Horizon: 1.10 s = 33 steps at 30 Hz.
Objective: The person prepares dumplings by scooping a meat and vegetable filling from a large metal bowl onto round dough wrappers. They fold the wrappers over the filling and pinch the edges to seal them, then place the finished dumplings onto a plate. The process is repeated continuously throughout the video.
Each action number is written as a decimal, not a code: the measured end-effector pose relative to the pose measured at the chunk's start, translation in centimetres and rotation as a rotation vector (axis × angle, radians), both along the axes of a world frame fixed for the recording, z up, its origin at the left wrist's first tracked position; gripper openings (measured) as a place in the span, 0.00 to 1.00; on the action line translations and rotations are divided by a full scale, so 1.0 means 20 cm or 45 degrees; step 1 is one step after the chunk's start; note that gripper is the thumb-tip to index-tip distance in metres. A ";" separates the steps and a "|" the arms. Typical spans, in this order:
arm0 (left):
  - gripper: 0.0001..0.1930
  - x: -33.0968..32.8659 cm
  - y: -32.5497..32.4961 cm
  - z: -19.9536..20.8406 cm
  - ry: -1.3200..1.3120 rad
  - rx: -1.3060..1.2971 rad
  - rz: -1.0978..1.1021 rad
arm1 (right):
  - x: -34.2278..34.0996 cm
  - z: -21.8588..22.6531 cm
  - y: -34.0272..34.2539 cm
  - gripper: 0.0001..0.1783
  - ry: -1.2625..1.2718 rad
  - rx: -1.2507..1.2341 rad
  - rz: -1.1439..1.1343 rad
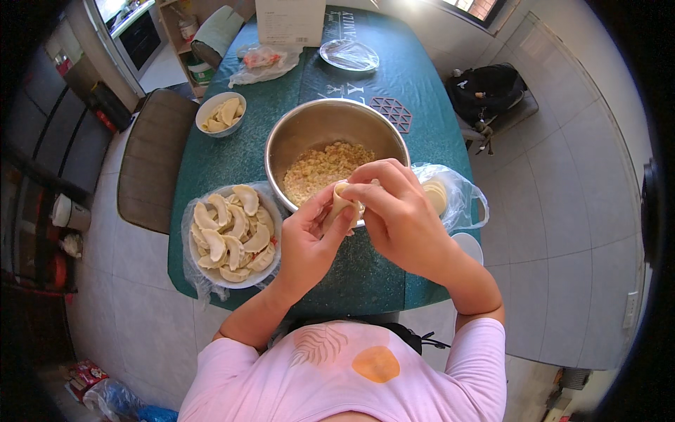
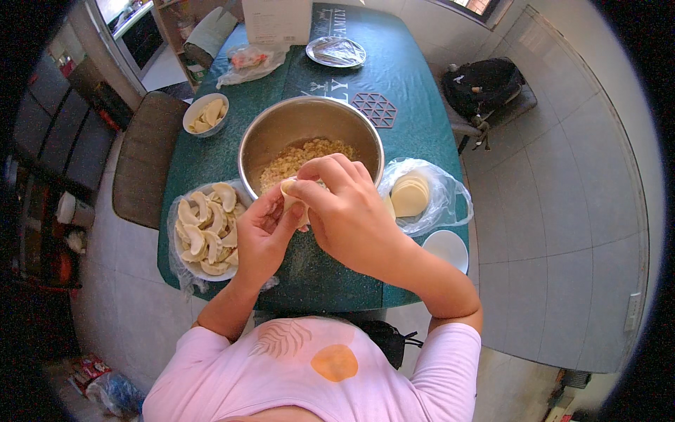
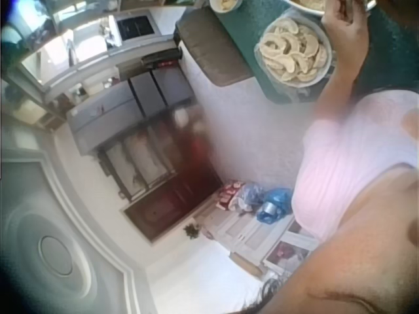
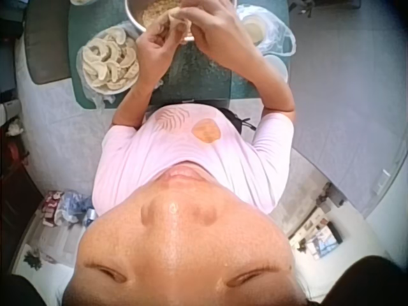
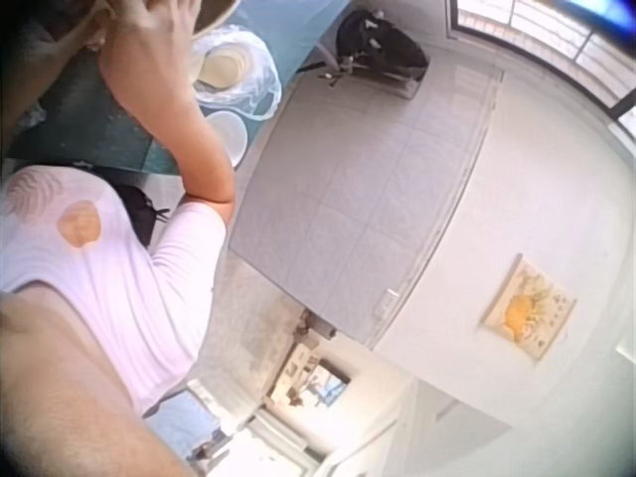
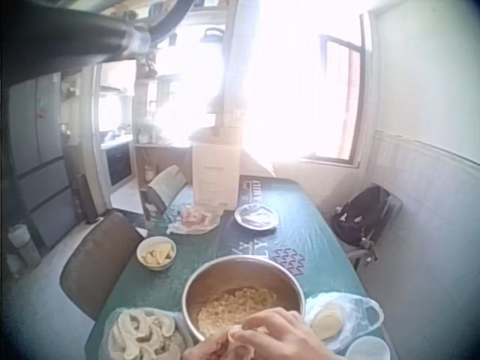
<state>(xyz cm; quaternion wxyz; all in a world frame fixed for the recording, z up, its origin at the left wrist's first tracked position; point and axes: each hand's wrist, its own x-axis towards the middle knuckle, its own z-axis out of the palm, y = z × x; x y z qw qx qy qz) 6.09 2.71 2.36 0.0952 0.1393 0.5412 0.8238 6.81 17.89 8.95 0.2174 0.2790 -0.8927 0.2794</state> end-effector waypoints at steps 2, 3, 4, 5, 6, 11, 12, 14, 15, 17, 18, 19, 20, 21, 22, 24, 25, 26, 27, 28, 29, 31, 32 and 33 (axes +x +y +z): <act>0.22 0.00 0.00 -0.02 0.012 0.066 -0.027 | 0.01 0.01 0.00 0.16 -0.051 -0.120 -0.014; 0.22 0.00 0.00 -0.02 0.019 0.099 -0.041 | 0.02 0.02 -0.01 0.15 -0.075 -0.198 -0.034; 0.22 0.00 0.00 -0.02 0.033 0.121 -0.048 | 0.03 0.03 -0.01 0.15 -0.098 -0.275 -0.053; 0.22 0.00 0.00 -0.02 0.046 0.142 -0.056 | 0.04 0.03 -0.01 0.15 -0.120 -0.279 -0.046; 0.22 0.01 0.00 -0.02 0.060 0.163 -0.064 | 0.04 0.04 -0.01 0.15 -0.142 -0.283 -0.039; 0.21 0.03 -0.01 -0.04 0.137 0.171 -0.100 | 0.07 -0.01 -0.01 0.17 -0.090 -0.335 -0.002; 0.21 0.04 -0.01 -0.04 0.136 0.181 -0.114 | 0.07 -0.01 -0.01 0.17 -0.070 -0.350 0.005; 0.21 0.04 -0.01 -0.04 0.132 0.202 -0.103 | 0.08 -0.02 -0.01 0.17 -0.031 -0.337 0.010; 0.20 0.05 -0.01 -0.04 0.130 0.213 -0.096 | 0.08 -0.01 -0.01 0.17 -0.012 -0.309 0.008; 0.20 0.05 -0.01 -0.05 0.153 0.186 -0.094 | 0.09 0.00 -0.01 0.17 0.025 -0.264 0.003; 0.20 0.05 -0.01 -0.05 0.164 0.172 -0.093 | 0.09 0.00 -0.02 0.17 0.043 -0.246 0.001; 0.20 0.05 -0.01 -0.05 0.169 0.183 -0.096 | 0.09 0.00 -0.02 0.17 0.061 -0.228 0.000; 0.20 0.05 0.00 -0.04 0.172 0.194 -0.098 | 0.10 0.00 -0.02 0.17 0.072 -0.228 -0.008; 0.19 0.06 0.00 -0.04 0.176 0.205 -0.101 | 0.10 0.00 -0.02 0.17 0.084 -0.228 -0.015; 0.19 0.06 0.00 -0.04 0.178 0.207 -0.106 | 0.10 0.00 -0.02 0.17 0.095 -0.228 -0.022; 0.19 0.06 0.00 -0.03 0.182 0.210 -0.117 | 0.10 -0.01 -0.01 0.17 0.080 -0.273 0.009; 0.19 0.07 0.00 -0.03 0.186 0.206 -0.117 | 0.10 -0.02 -0.01 0.17 0.072 -0.296 0.024; 0.19 0.07 0.00 -0.03 0.189 0.203 -0.114 | 0.10 -0.02 -0.01 0.18 0.057 -0.298 0.021; 0.19 0.07 0.00 -0.04 0.192 0.200 -0.112 | 0.10 -0.01 0.00 0.18 0.043 -0.300 0.017; 0.19 0.07 0.00 -0.04 0.186 0.200 -0.110 | 0.10 -0.01 0.00 0.19 0.028 -0.302 0.013; 0.19 0.07 0.00 -0.04 0.179 0.200 -0.106 | 0.11 0.00 -0.01 0.21 0.007 -0.321 -0.008; 0.19 0.07 0.00 -0.04 0.168 0.195 -0.105 | 0.12 0.01 -0.01 0.24 -0.035 -0.358 -0.051; 0.20 0.08 0.00 -0.04 0.164 0.189 -0.106 | 0.12 0.01 -0.01 0.24 -0.050 -0.374 -0.028; 0.20 0.08 0.00 -0.03 0.160 0.183 -0.107 | 0.12 0.02 -0.01 0.23 -0.065 -0.391 -0.005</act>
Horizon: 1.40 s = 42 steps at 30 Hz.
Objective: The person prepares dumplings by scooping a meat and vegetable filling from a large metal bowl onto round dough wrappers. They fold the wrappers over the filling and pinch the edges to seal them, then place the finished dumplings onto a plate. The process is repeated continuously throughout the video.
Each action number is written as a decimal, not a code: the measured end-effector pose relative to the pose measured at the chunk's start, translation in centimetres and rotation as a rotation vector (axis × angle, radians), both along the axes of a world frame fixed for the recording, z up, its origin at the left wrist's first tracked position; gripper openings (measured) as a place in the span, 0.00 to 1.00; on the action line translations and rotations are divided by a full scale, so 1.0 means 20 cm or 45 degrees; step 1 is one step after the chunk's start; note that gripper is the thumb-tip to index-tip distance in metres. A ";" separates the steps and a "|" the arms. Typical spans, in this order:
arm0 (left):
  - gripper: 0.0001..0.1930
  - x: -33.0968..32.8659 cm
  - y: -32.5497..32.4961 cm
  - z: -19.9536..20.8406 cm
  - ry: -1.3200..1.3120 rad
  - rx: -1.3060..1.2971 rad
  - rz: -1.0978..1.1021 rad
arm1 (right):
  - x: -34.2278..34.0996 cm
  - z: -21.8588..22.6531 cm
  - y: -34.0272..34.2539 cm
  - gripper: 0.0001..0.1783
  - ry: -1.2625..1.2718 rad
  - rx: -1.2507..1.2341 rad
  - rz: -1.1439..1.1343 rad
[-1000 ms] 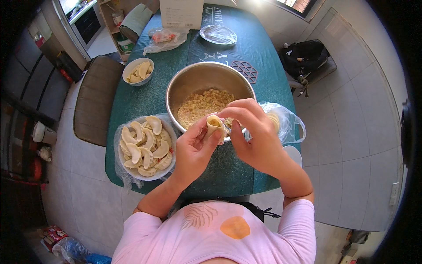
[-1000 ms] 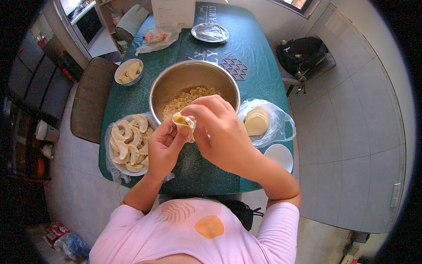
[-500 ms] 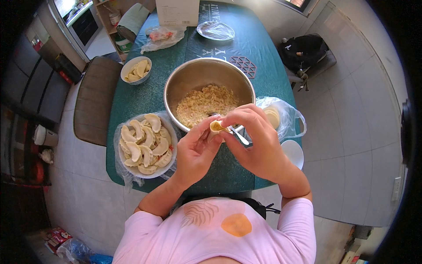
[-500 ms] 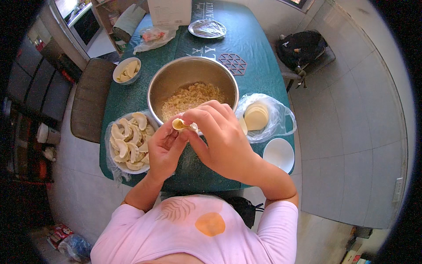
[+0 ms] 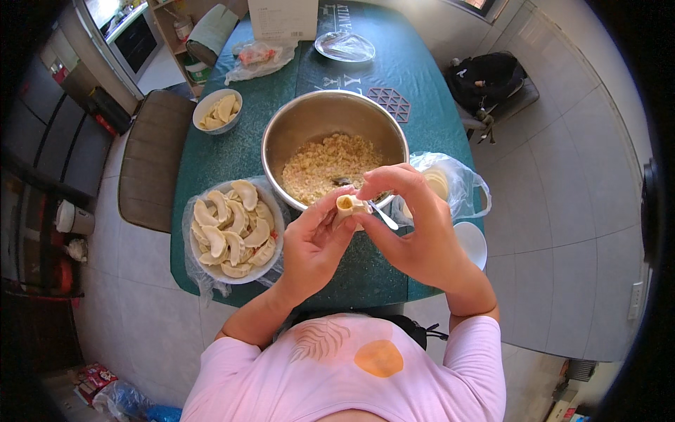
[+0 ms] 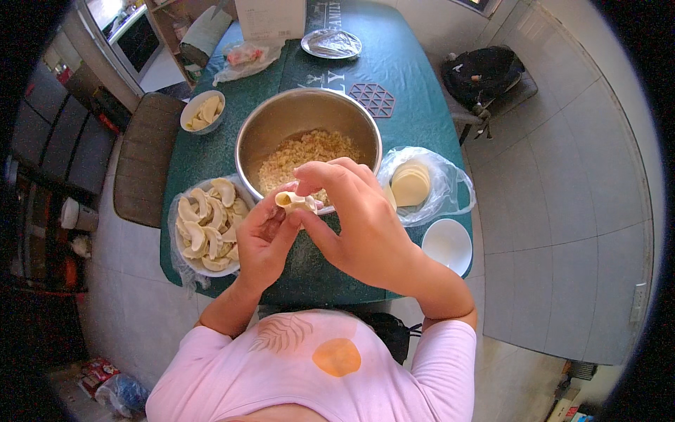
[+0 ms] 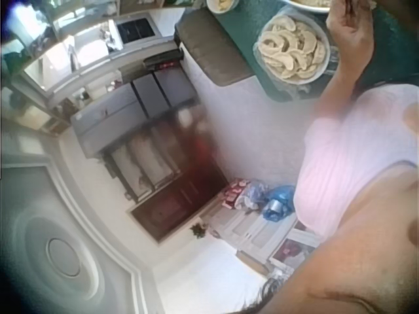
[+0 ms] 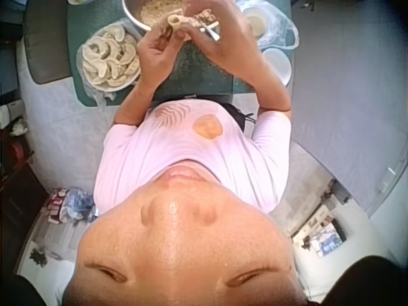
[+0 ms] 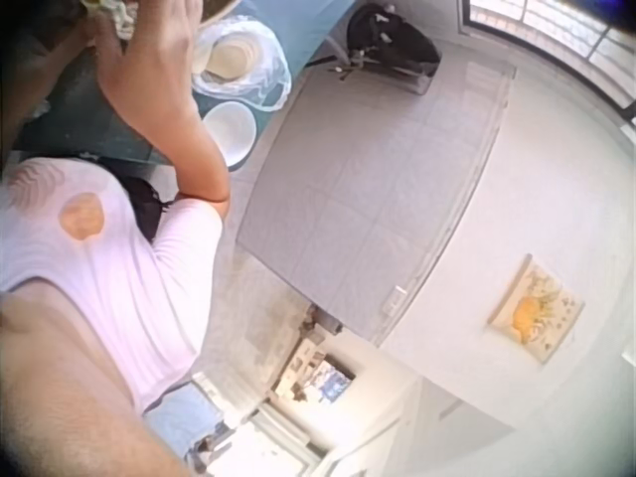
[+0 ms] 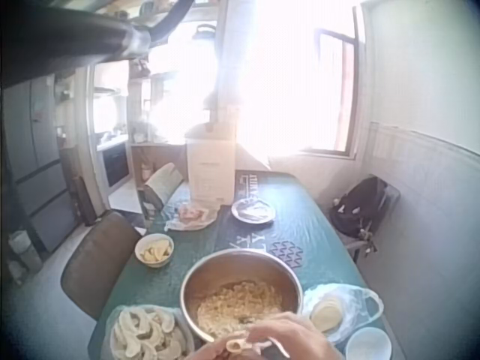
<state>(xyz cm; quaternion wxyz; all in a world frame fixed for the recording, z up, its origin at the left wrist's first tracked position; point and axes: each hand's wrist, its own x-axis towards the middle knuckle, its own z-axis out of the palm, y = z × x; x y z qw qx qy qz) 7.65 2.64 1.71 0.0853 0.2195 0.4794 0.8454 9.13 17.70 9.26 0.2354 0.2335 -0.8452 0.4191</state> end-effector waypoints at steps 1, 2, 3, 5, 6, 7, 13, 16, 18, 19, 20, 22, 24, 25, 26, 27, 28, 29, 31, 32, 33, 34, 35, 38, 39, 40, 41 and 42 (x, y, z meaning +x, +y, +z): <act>0.20 0.00 0.00 -0.01 0.011 -0.003 0.005 | 0.00 0.00 0.00 0.23 -0.011 -0.018 0.025; 0.20 0.00 0.00 -0.02 0.023 -0.004 0.005 | 0.00 0.00 0.00 0.23 -0.015 -0.014 0.025; 0.20 0.00 0.01 -0.03 0.034 -0.005 0.006 | 0.00 0.00 0.00 0.23 -0.019 -0.010 0.026; 0.20 0.00 0.02 -0.04 0.092 0.066 0.000 | 0.00 0.00 0.00 0.23 -0.031 -0.015 0.023; 0.21 0.00 0.02 -0.05 0.120 0.101 -0.002 | 0.00 -0.01 0.00 0.23 -0.039 -0.025 0.020; 0.21 0.00 0.02 -0.06 0.153 0.084 0.017 | 0.00 -0.01 0.00 0.23 -0.046 -0.034 0.017; 0.21 0.01 0.01 -0.09 0.223 0.001 0.053 | 0.00 -0.02 0.00 0.23 -0.100 -0.083 0.037; 0.21 0.01 0.02 -0.09 0.239 -0.001 0.071 | 0.00 -0.02 0.00 0.23 -0.155 -0.114 0.052; 0.20 0.01 0.02 -0.08 0.248 0.001 0.081 | 0.00 -0.03 0.00 0.23 -0.145 -0.118 0.056; 0.20 0.01 0.02 -0.08 0.240 -0.011 0.082 | 0.00 -0.03 0.00 0.23 -0.139 -0.120 0.058; 0.20 0.02 0.02 -0.08 0.231 -0.024 0.085 | 0.00 -0.03 0.00 0.23 -0.127 -0.115 0.048; 0.20 0.02 0.02 -0.08 0.225 -0.030 0.091 | 0.00 -0.02 0.00 0.23 -0.101 -0.106 0.029; 0.20 0.02 0.02 -0.08 0.230 -0.015 0.092 | 0.00 -0.02 0.01 0.23 -0.107 -0.081 0.047; 0.20 0.02 0.02 -0.08 0.242 -0.005 0.089 | 0.00 -0.03 0.01 0.22 -0.111 -0.069 0.056; 0.20 0.02 0.02 -0.08 0.255 0.004 0.086 | 0.00 -0.03 0.01 0.23 -0.108 -0.065 0.069; 0.20 0.01 0.03 -0.09 0.268 0.013 0.084 | 0.00 -0.03 0.02 0.23 -0.105 -0.062 0.082; 0.20 0.01 0.03 -0.09 0.287 0.008 0.089 | 0.00 -0.03 0.02 0.23 -0.102 -0.058 0.094; 0.19 0.01 0.03 -0.08 0.306 0.002 0.095 | 0.00 -0.03 0.02 0.23 -0.101 -0.046 0.100; 0.19 0.01 0.03 -0.08 0.311 0.004 0.096 | -0.01 -0.03 0.03 0.23 -0.098 -0.022 0.113; 0.19 0.01 0.02 -0.08 0.297 0.013 0.091 | -0.01 -0.03 0.03 0.24 -0.101 -0.065 0.102; 0.19 0.01 0.02 -0.08 0.283 0.021 0.085 | -0.01 -0.03 0.02 0.24 -0.104 -0.109 0.092; 0.19 0.01 0.02 -0.09 0.274 0.020 0.081 | -0.01 -0.04 0.01 0.24 -0.107 -0.153 0.081; 0.19 0.01 0.02 -0.10 0.265 0.018 0.076 | -0.01 -0.04 0.02 0.24 -0.080 -0.140 0.089; 0.19 0.01 0.02 -0.10 0.238 0.034 0.060 | -0.02 -0.05 0.02 0.24 -0.021 -0.091 0.083; 0.19 0.01 0.02 -0.10 0.228 0.042 0.055 | -0.01 -0.05 0.02 0.23 -0.015 -0.068 0.062; 0.19 0.01 0.02 -0.10 0.230 0.037 0.055 | -0.01 -0.06 0.02 0.23 -0.009 -0.046 0.041; 0.19 0.01 0.01 -0.10 0.231 0.033 0.054 | -0.01 -0.06 0.01 0.23 0.016 -0.028 0.027; 0.19 0.01 0.01 -0.09 0.231 0.028 0.052 | -0.01 -0.06 0.01 0.23 0.041 -0.011 0.013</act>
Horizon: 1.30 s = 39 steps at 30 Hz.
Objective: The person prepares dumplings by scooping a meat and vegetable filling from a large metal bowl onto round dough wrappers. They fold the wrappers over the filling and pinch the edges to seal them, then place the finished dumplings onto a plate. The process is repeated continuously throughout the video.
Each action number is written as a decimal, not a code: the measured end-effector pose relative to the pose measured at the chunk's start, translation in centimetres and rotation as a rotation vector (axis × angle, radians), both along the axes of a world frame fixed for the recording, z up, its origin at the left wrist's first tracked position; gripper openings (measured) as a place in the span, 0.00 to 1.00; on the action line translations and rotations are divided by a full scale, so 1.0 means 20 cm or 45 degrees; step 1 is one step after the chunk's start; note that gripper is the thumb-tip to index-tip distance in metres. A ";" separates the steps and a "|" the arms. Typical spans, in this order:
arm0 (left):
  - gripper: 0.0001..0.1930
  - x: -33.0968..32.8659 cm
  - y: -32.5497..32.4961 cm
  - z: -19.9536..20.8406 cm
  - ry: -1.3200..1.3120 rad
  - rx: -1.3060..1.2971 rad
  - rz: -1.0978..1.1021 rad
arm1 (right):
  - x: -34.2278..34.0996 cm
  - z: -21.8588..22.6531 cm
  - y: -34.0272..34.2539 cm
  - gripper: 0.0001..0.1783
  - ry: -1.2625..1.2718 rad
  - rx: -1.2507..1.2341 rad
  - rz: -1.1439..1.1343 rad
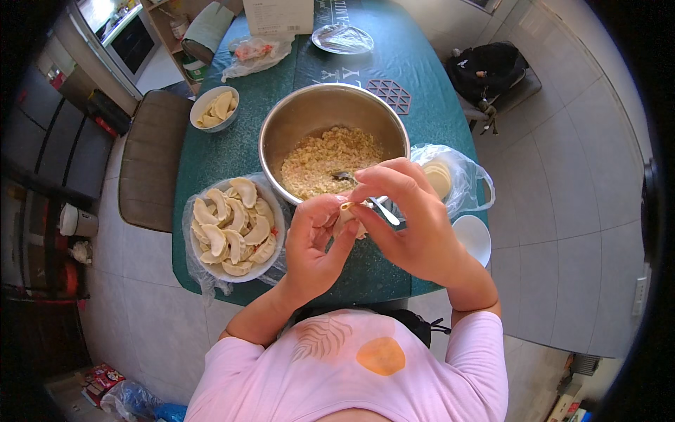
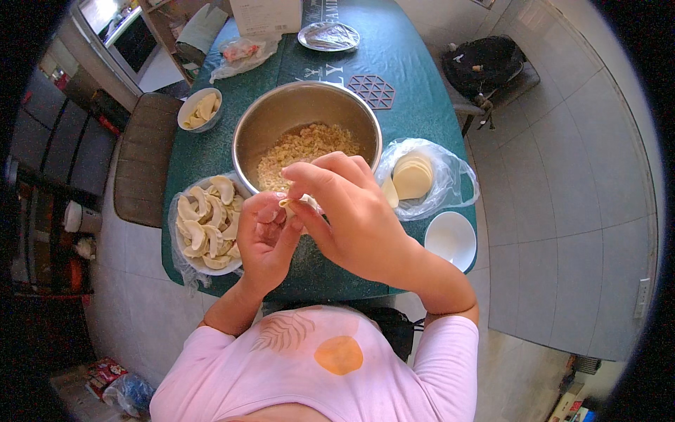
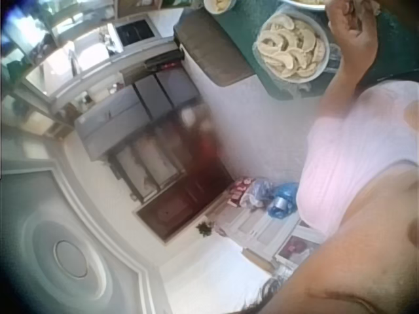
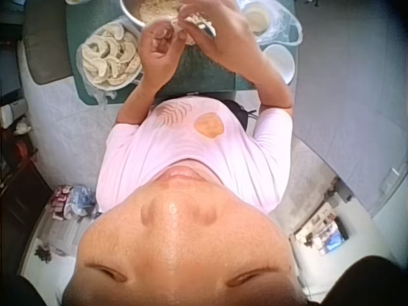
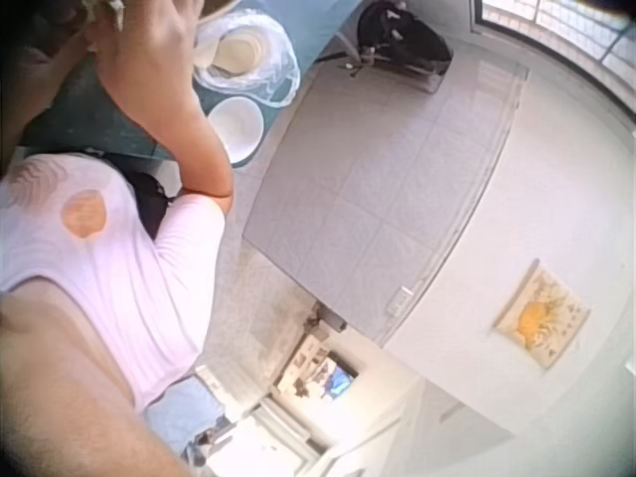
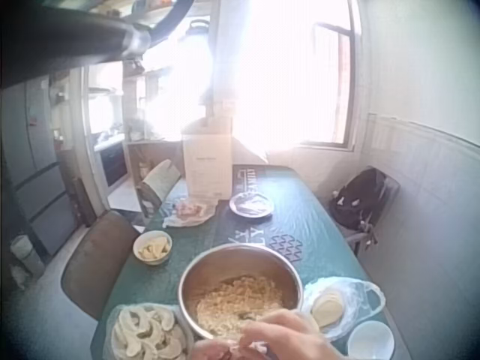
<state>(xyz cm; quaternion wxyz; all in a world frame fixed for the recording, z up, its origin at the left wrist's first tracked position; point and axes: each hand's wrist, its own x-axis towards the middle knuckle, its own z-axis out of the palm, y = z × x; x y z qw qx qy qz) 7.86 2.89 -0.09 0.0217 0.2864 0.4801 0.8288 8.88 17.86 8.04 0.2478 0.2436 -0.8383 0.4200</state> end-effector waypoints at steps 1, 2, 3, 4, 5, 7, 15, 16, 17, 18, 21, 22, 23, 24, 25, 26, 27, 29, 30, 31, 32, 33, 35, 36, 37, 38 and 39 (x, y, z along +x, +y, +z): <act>0.19 0.00 0.00 0.00 -0.004 -0.015 0.014 | 0.00 0.00 0.00 0.22 0.025 0.017 -0.014; 0.18 0.00 0.00 0.01 -0.007 -0.029 0.029 | 0.00 -0.01 0.00 0.23 0.038 0.042 -0.001; 0.18 0.00 0.00 0.01 -0.011 -0.044 0.044 | -0.01 -0.02 0.01 0.23 0.052 0.066 0.012; 0.18 0.00 0.01 0.01 -0.040 -0.048 0.039 | -0.02 -0.03 0.01 0.23 0.065 0.091 0.026; 0.18 -0.01 0.01 0.01 -0.070 -0.055 0.034 | -0.03 -0.04 0.01 0.24 0.048 0.085 0.006; 0.18 -0.01 0.01 0.01 -0.144 -0.064 0.033 | -0.04 -0.05 0.00 0.24 0.016 0.076 -0.033; 0.18 -0.01 0.00 0.02 -0.241 -0.104 0.021 | -0.05 -0.03 0.01 0.25 -0.011 0.135 -0.008; 0.18 -0.02 0.01 0.01 -0.258 -0.107 0.025 | -0.05 -0.04 0.01 0.26 -0.033 0.130 -0.014; 0.17 -0.02 0.01 0.01 -0.275 -0.111 0.036 | -0.05 -0.03 0.00 0.26 -0.027 0.119 -0.016; 0.17 -0.02 0.01 0.01 -0.293 -0.114 0.047 | -0.05 -0.03 0.00 0.26 -0.020 0.108 -0.018; 0.17 -0.02 0.02 0.02 -0.345 -0.059 0.039 | -0.06 0.01 0.00 0.26 0.009 0.164 0.009; 0.17 -0.02 0.01 0.01 -0.313 -0.073 0.029 | -0.07 0.02 0.00 0.26 0.021 0.197 0.024; 0.17 -0.03 0.01 0.00 -0.278 -0.087 0.015 | -0.07 0.02 0.00 0.27 0.008 0.219 0.029; 0.17 -0.03 0.00 -0.01 -0.244 -0.102 0.002 | -0.08 0.00 0.01 0.27 -0.005 0.241 0.034; 0.17 -0.04 0.00 -0.01 -0.274 -0.100 0.005 | -0.08 -0.01 0.01 0.28 -0.019 0.263 0.039; 0.17 -0.04 0.00 -0.01 -0.305 -0.098 0.012 | -0.09 -0.01 0.00 0.28 -0.068 0.163 0.023; 0.16 -0.04 0.00 -0.02 -0.336 -0.097 0.021 | -0.11 -0.02 -0.01 0.28 -0.117 0.063 0.008; 0.15 -0.07 -0.03 0.01 -0.503 -0.027 -0.159 | -0.15 -0.03 0.00 0.28 -0.201 -0.083 -0.039; 0.15 -0.08 -0.05 0.02 -0.587 0.009 -0.251 | -0.18 -0.02 0.02 0.28 -0.236 -0.128 -0.072; 0.14 -0.08 -0.04 0.03 -0.642 0.075 -0.303 | -0.22 -0.02 0.04 0.28 -0.272 -0.173 -0.104; 0.14 -0.09 -0.05 0.03 -0.696 0.141 -0.380 | -0.27 -0.04 0.05 0.27 -0.330 -0.142 -0.132; 0.14 -0.10 -0.06 0.03 -0.749 0.206 -0.463 | -0.32 -0.09 0.08 0.26 -0.388 -0.111 -0.168; 0.14 -0.11 -0.07 0.02 -0.828 0.292 -0.573 | -0.42 -0.20 0.12 0.23 -0.436 0.129 -0.227; 0.14 -0.11 -0.08 0.01 -0.834 0.367 -0.645 | -0.47 -0.27 0.14 0.21 -0.422 0.338 -0.253; 0.14 -0.12 -0.09 0.00 -0.838 0.442 -0.719 | -0.50 -0.31 0.16 0.19 -0.405 0.548 -0.280; 0.14 -0.12 -0.10 0.00 -0.841 0.518 -0.784 | -0.51 -0.33 0.17 0.17 -0.281 0.653 -0.305; 0.14 -0.12 -0.10 0.00 -0.824 0.530 -0.791 | -0.52 -0.35 0.18 0.15 -0.155 0.756 -0.331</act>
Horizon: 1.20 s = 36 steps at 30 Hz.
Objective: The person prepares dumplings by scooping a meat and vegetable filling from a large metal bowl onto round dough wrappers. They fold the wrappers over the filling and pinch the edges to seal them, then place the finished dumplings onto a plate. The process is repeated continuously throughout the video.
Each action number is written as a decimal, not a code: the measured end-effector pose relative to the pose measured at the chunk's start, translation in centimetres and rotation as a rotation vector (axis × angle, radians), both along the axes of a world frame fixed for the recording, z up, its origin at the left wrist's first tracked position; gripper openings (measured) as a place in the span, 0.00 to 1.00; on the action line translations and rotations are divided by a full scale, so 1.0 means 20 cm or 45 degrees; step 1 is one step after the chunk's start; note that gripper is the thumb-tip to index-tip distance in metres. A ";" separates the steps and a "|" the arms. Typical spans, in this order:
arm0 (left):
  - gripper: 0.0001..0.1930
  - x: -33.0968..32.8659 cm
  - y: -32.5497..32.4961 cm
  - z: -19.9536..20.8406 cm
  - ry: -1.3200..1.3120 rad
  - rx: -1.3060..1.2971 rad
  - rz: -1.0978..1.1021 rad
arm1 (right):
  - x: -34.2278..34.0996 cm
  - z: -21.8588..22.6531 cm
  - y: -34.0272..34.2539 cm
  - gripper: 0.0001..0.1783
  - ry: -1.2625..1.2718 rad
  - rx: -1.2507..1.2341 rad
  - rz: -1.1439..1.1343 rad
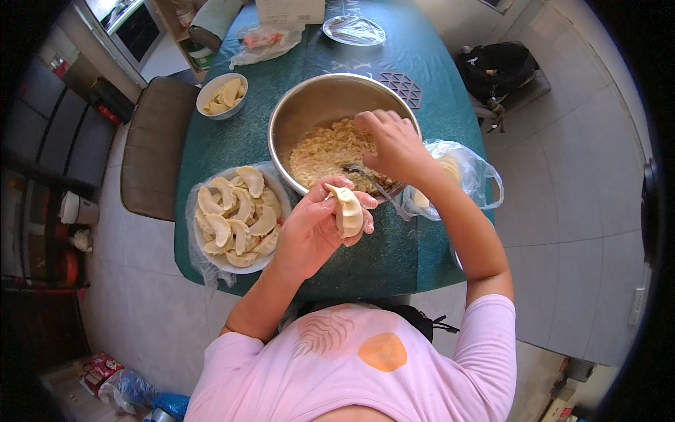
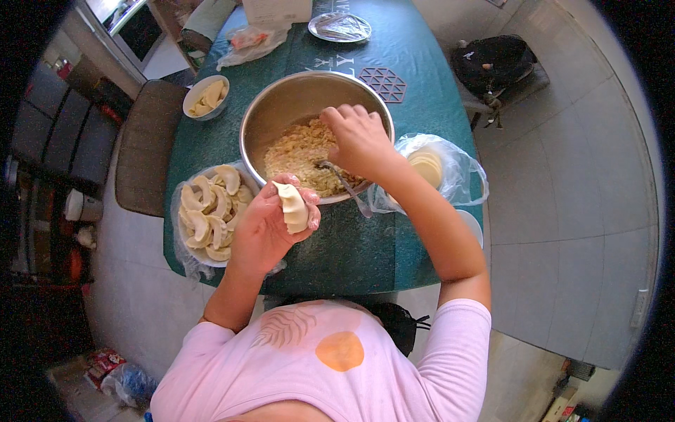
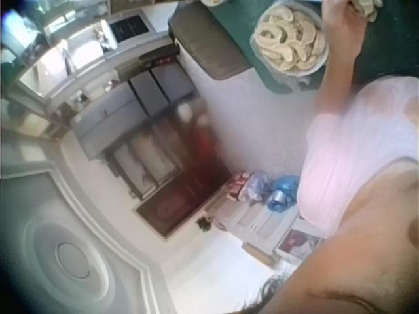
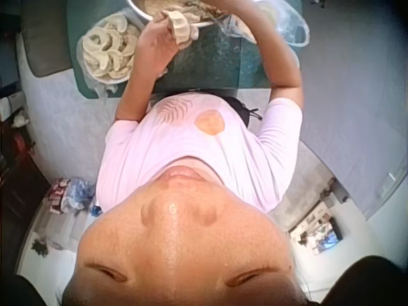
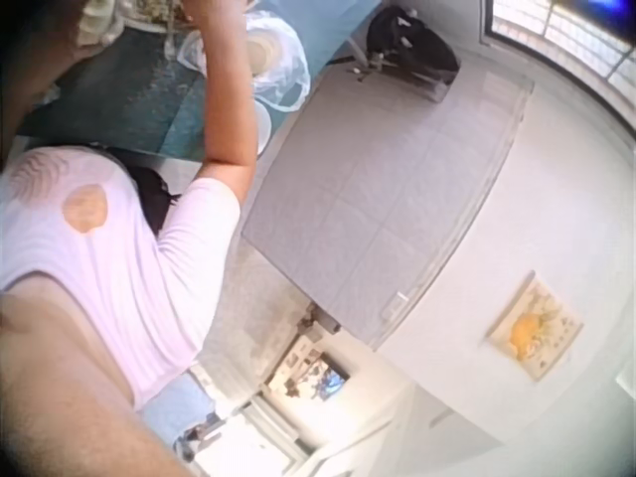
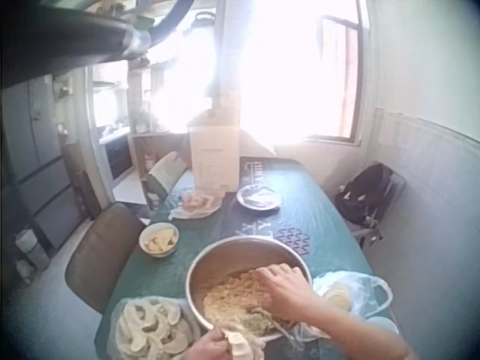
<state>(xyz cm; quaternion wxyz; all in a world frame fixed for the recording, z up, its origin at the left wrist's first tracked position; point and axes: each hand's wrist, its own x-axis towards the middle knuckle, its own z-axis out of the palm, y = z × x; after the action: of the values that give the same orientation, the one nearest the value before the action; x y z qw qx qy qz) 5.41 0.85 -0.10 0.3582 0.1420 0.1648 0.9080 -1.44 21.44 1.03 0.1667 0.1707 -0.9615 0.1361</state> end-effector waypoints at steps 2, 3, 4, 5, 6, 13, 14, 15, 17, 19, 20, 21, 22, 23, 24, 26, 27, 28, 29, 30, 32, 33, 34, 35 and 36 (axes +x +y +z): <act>0.15 0.00 -0.01 0.01 0.023 0.037 -0.002 | -0.02 0.00 0.02 0.12 0.051 0.120 -0.016; 0.15 0.00 0.00 0.00 0.066 0.026 0.040 | -0.01 -0.01 0.02 0.14 0.064 0.107 0.008; 0.15 -0.01 0.00 0.00 0.109 0.016 0.082 | 0.01 -0.01 0.03 0.15 0.077 0.094 0.030; 0.15 -0.01 0.01 0.00 0.154 0.004 0.125 | 0.03 0.00 0.01 0.17 0.093 0.079 0.055; 0.15 0.00 0.01 0.01 0.203 -0.083 0.234 | 0.05 0.03 -0.01 0.18 0.147 0.006 0.028; 0.16 0.04 0.02 -0.01 0.542 -0.415 0.730 | 0.39 0.38 -0.20 0.11 0.024 -0.385 0.376; 0.16 0.04 0.02 0.00 0.595 -0.451 0.771 | 0.40 0.40 -0.21 0.12 0.115 -0.230 0.408; 0.16 0.04 0.03 0.00 0.649 -0.476 0.795 | 0.41 0.40 -0.22 0.14 0.204 -0.074 0.439; 0.16 0.04 0.03 0.01 0.757 -0.526 0.848 | 0.41 0.42 -0.22 0.13 0.244 0.075 0.469; 0.16 0.04 0.03 0.00 0.862 -0.576 0.891 | 0.41 0.45 -0.22 0.13 0.252 0.184 0.487; 0.16 0.04 0.03 0.00 0.913 -0.599 0.911 | 0.41 0.47 -0.22 0.11 0.236 0.278 0.498; 0.16 0.04 0.04 0.00 0.930 -0.615 0.928 | 0.41 0.49 -0.22 0.09 0.219 0.371 0.508; 0.15 0.05 0.04 0.01 0.947 -0.631 0.945 | 0.41 0.50 -0.22 0.09 0.203 0.464 0.518; 0.15 0.05 0.04 0.01 0.965 -0.649 0.962 | 0.40 0.50 -0.22 0.09 0.218 0.477 0.542; 0.15 0.05 0.04 0.01 0.987 -0.660 0.974 | 0.40 0.50 -0.23 0.09 0.232 0.490 0.565; 0.16 0.05 0.04 0.01 1.031 -0.679 0.997 | 0.40 0.50 -0.23 0.09 0.240 0.526 0.592; 0.16 0.05 0.04 0.01 1.054 -0.693 1.005 | 0.40 0.49 -0.23 0.09 0.232 0.550 0.595; 0.16 0.05 0.04 0.01 1.077 -0.707 1.013 | 0.39 0.49 -0.23 0.09 0.224 0.573 0.599; 0.16 0.06 0.05 0.01 1.102 -0.721 1.017 | 0.39 0.48 -0.22 0.09 0.262 0.545 0.629; 0.17 0.06 0.05 0.01 1.094 -0.717 1.005 | 0.39 0.45 -0.22 0.09 0.299 0.517 0.659; 0.18 0.08 0.05 0.02 1.076 -0.709 0.986 | 0.39 0.45 -0.21 0.09 0.279 0.505 0.694; 0.18 0.09 0.04 0.01 0.994 -0.723 0.925 | 0.40 0.47 -0.21 0.09 0.222 0.520 0.699; 0.18 0.10 0.04 -0.01 0.912 -0.737 0.864 | 0.41 0.49 -0.21 0.09 0.164 0.535 0.704; 0.18 0.11 0.04 -0.01 0.831 -0.751 0.802 | 0.42 0.50 -0.21 0.10 0.110 0.490 0.670; 0.17 0.12 0.02 0.00 0.708 -0.749 0.695 | 0.42 0.51 -0.19 0.10 0.055 0.445 0.635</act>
<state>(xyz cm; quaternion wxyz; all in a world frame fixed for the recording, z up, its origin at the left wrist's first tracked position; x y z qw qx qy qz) 7.89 1.30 -0.15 0.0744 0.2235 0.5350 0.8114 7.00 17.62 11.15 0.1169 0.4306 -0.8949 0.0018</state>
